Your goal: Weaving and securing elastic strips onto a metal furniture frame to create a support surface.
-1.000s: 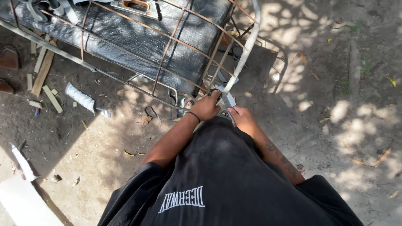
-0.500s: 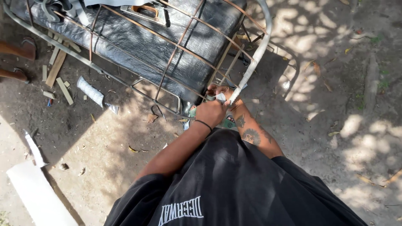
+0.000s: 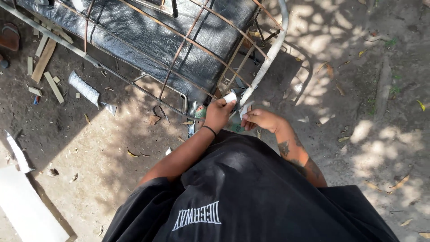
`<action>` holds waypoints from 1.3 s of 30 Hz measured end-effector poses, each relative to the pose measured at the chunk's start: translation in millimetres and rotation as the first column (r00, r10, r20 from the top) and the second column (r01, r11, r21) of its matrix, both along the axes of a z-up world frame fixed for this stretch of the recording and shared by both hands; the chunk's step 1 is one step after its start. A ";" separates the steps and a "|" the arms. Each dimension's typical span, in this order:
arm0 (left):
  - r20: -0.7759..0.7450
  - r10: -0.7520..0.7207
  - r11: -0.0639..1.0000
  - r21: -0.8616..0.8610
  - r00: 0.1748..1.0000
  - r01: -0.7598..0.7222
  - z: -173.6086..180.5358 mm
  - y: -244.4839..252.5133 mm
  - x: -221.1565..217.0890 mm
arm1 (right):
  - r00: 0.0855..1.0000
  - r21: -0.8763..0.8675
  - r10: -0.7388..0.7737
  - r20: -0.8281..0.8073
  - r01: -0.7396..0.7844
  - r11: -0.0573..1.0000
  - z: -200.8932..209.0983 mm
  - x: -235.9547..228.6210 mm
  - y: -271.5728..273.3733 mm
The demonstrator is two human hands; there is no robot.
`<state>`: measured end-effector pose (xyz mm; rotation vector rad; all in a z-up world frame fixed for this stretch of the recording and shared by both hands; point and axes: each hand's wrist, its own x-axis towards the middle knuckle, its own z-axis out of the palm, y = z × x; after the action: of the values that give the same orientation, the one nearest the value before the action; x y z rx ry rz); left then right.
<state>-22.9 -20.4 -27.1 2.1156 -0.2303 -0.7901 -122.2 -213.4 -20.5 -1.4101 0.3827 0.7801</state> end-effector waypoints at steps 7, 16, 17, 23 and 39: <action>-0.090 0.114 0.951 -0.277 0.989 -0.135 102.1 -3.5 -15.7 | 0.904 0.242 -0.390 -0.173 0.423 0.873 6.3 18.9 40.4; 0.286 -0.458 0.846 -0.149 0.841 0.512 177.4 23.0 -75.6 | 0.866 0.371 -0.472 -0.163 0.498 0.784 -35.7 14.5 40.1; 0.198 -0.581 0.702 -0.370 0.790 0.609 192.0 24.2 -80.4 | 0.895 0.356 -0.435 -0.097 0.440 0.825 -28.1 14.2 41.8; 0.559 -0.631 0.776 0.472 0.538 0.419 86.3 49.7 -29.8 | 0.967 -0.133 -0.135 0.215 0.166 0.977 -68.6 1.2 22.6; 0.086 -0.851 0.504 0.415 0.519 0.758 41.2 43.8 24.3 | 0.950 -0.322 -0.231 0.211 0.290 0.901 22.5 -42.2 69.4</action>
<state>1.3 23.4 14.1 2.4024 -1.4617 -1.1032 -164.5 -144.0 1.9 -1.7001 0.5876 0.3783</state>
